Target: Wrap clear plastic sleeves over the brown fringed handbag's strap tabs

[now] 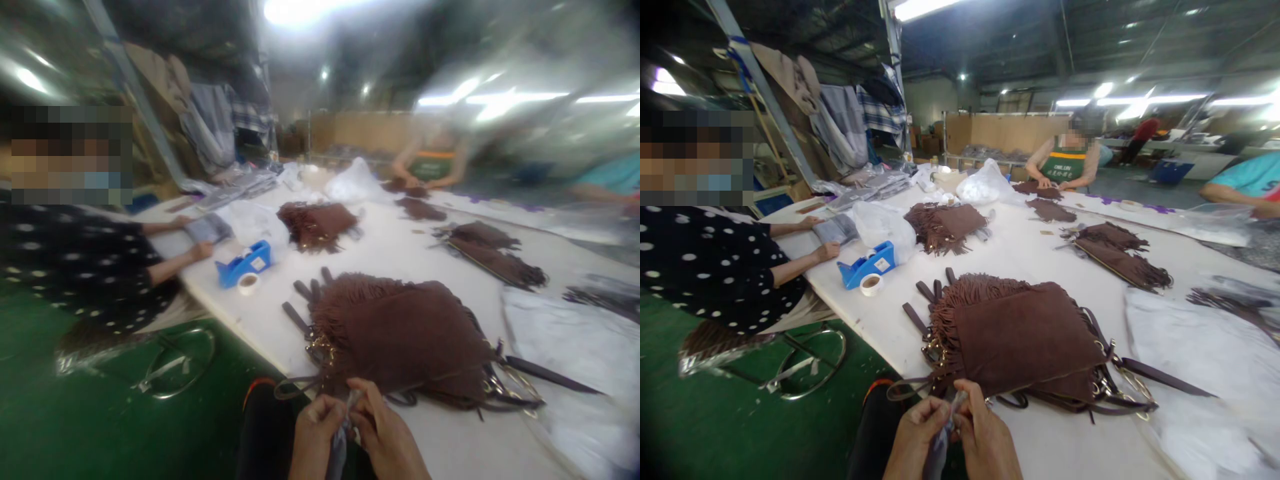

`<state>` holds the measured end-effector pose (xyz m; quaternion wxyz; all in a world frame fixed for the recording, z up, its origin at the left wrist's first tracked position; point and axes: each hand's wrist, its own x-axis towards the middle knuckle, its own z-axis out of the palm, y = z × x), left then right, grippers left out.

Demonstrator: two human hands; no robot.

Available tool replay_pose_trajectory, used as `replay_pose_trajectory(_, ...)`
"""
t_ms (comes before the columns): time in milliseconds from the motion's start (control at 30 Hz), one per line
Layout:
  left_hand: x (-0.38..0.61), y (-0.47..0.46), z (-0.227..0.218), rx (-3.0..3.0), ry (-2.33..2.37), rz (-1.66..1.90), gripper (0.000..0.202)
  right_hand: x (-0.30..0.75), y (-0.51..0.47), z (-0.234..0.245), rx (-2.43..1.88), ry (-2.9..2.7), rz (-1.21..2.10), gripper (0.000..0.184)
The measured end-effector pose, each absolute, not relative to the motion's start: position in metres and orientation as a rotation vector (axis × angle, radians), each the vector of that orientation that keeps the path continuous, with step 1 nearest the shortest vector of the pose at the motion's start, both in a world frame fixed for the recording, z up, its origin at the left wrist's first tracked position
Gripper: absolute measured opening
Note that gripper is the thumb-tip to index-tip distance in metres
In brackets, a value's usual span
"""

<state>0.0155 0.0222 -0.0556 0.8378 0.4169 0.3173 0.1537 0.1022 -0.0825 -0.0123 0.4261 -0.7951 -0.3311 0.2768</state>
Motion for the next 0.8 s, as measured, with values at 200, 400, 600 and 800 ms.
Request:
replay_pose_trajectory(200,0.012,0.015,-0.036,0.887,0.715,0.344,0.023,0.097,-0.089,-0.005,-2.015,-0.88,0.591,0.037)
replay_pose_trajectory(400,0.01,0.008,-0.027,0.99,0.738,0.401,0.018,0.089,-0.09,0.0,-2.179,-0.893,0.466,0.038)
replay_pose_trajectory(600,0.013,0.013,-0.023,0.9,0.714,0.38,0.019,0.089,-0.09,-0.011,-2.113,-0.884,0.386,0.038)
replay_pose_trajectory(800,0.024,0.017,-0.041,0.856,0.819,0.374,0.041,0.109,-0.093,-0.035,-2.026,-0.97,0.505,0.032)
